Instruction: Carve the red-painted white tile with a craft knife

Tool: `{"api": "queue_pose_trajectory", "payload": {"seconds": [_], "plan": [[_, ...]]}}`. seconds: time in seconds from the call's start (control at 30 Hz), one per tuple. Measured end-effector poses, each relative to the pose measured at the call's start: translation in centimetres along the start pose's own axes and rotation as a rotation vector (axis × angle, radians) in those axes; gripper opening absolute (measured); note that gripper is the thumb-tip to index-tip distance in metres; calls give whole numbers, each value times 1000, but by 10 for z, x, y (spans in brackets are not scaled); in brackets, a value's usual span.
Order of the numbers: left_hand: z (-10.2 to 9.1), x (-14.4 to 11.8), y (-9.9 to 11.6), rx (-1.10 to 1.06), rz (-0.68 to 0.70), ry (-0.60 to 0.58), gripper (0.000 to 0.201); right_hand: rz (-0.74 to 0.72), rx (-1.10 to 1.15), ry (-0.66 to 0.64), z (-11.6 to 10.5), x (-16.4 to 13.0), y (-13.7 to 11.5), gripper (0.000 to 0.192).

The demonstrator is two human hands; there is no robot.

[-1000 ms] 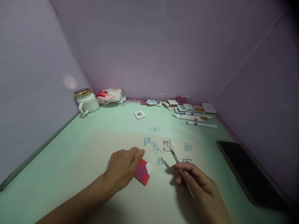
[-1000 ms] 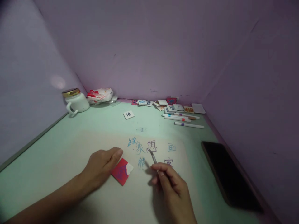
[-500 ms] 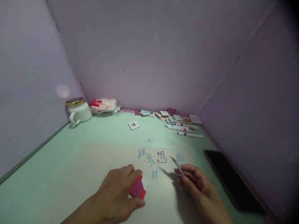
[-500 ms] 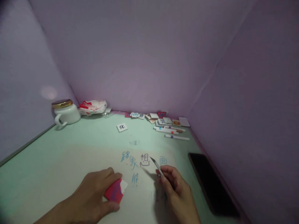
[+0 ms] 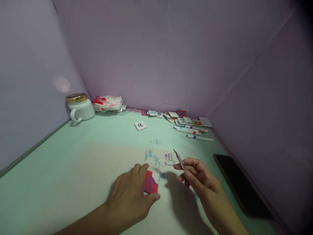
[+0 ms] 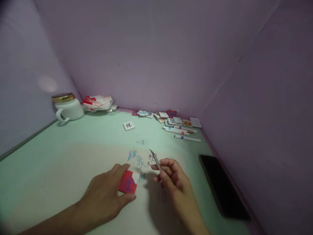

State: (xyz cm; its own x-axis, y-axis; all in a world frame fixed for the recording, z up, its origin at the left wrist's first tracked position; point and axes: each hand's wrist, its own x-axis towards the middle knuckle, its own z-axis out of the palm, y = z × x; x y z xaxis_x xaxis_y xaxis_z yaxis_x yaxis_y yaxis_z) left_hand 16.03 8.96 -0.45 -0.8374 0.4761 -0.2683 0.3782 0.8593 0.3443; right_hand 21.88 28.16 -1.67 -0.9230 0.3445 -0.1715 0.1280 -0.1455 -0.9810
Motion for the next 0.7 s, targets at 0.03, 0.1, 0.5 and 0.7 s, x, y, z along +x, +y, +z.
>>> {"api": "queue_pose_trajectory", "payload": {"seconds": [0.03, 0.1, 0.5, 0.7], "plan": [[1, -1, 0, -7, -23, 8, 61, -18, -78, 28, -2, -3, 7, 38], [6, -1, -3, 10, -26, 42, 51, -47, -250, 70, -4, -7, 19, 35], [34, -8, -17, 66, 323, 396, 41, -256, -713, 73, 5, -15, 42, 24], [35, -8, -18, 41, 416, 457, 41, -340, -885, 132, 7, -18, 42, 25]]}}
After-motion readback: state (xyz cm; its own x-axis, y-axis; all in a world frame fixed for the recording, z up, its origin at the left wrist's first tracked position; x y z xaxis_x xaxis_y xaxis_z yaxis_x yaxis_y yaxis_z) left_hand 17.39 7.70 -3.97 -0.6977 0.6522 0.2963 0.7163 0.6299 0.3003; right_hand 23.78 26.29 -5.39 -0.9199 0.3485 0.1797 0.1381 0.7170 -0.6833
